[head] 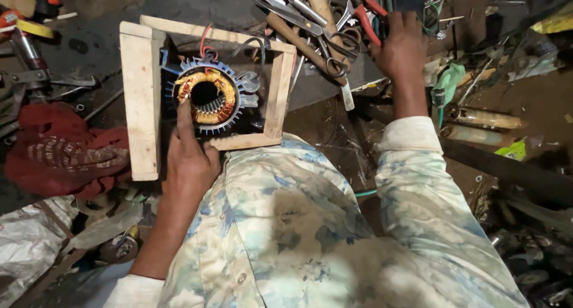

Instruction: The person sits on the floor and works on a motor stator placed in a wooden jig. They use pliers and a screwdriver to adjust and trim copper windings, repeatedly repositioning the stator and tools to access different sections.

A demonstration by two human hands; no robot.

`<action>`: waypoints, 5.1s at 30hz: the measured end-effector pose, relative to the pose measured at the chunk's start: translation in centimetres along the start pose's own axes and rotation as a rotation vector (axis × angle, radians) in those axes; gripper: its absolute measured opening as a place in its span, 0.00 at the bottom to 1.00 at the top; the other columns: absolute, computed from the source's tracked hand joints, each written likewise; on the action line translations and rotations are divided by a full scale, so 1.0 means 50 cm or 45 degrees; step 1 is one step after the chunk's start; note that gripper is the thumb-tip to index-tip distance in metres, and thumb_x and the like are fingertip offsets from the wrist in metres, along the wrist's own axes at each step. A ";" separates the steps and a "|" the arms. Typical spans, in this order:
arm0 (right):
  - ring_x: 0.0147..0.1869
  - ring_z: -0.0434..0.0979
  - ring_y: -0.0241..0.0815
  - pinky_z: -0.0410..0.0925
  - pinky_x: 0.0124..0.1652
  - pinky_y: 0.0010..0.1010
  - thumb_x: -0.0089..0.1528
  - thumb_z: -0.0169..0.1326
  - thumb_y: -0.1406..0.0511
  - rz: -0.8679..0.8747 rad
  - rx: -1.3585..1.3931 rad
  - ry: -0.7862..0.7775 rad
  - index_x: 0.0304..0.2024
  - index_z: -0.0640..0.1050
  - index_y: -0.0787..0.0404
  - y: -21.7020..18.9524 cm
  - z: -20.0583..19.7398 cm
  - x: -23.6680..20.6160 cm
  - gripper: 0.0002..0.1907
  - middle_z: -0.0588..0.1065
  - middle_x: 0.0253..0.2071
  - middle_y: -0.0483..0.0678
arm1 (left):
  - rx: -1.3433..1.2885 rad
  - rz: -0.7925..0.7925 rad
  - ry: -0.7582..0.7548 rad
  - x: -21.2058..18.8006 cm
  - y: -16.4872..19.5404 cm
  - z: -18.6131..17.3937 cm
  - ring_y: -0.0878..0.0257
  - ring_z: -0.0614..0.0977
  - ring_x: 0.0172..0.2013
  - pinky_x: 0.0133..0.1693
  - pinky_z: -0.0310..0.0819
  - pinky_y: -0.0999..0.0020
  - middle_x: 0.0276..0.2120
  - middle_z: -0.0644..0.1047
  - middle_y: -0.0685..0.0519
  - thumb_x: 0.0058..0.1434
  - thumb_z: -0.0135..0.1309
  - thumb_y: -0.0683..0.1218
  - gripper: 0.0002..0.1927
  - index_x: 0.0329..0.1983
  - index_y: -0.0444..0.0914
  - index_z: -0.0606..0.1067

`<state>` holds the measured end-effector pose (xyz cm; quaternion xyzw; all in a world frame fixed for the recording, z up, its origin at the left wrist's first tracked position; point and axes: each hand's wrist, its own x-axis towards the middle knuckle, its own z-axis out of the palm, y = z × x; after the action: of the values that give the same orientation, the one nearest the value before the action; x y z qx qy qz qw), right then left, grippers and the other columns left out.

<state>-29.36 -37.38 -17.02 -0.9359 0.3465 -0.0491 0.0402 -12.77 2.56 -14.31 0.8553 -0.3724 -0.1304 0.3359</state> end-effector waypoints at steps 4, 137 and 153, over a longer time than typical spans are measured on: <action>0.58 0.72 0.62 0.66 0.47 0.58 0.54 0.72 0.58 0.043 -0.050 -0.113 0.57 0.70 0.58 -0.020 -0.022 0.026 0.34 0.71 0.53 0.58 | 0.010 -0.010 -0.014 0.002 -0.004 0.002 0.29 0.77 0.47 0.51 0.72 0.44 0.51 0.72 0.24 0.55 0.51 0.33 0.44 0.76 0.29 0.52; 0.59 0.71 0.51 0.62 0.52 0.43 0.68 0.61 0.60 -1.352 -0.648 -0.209 0.53 0.81 0.53 -0.478 -0.228 -0.031 0.12 0.71 0.60 0.49 | 1.285 0.191 0.359 -0.060 -0.108 0.064 0.41 0.57 0.76 0.75 0.43 0.41 0.74 0.60 0.37 0.78 0.39 0.42 0.25 0.76 0.30 0.61; 0.42 0.73 0.50 0.68 0.39 0.39 0.64 0.60 0.65 -1.287 -0.444 -0.368 0.44 0.80 0.60 -0.487 -0.225 -0.018 0.08 0.75 0.50 0.51 | 1.264 0.197 0.366 -0.058 -0.108 0.055 0.42 0.59 0.75 0.75 0.48 0.46 0.73 0.61 0.37 0.78 0.39 0.41 0.24 0.75 0.30 0.65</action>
<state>-15.67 -18.84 -3.27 -0.9757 -0.1518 0.1248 -0.0968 -13.12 6.01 -20.06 0.8909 -0.4015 0.2055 -0.0536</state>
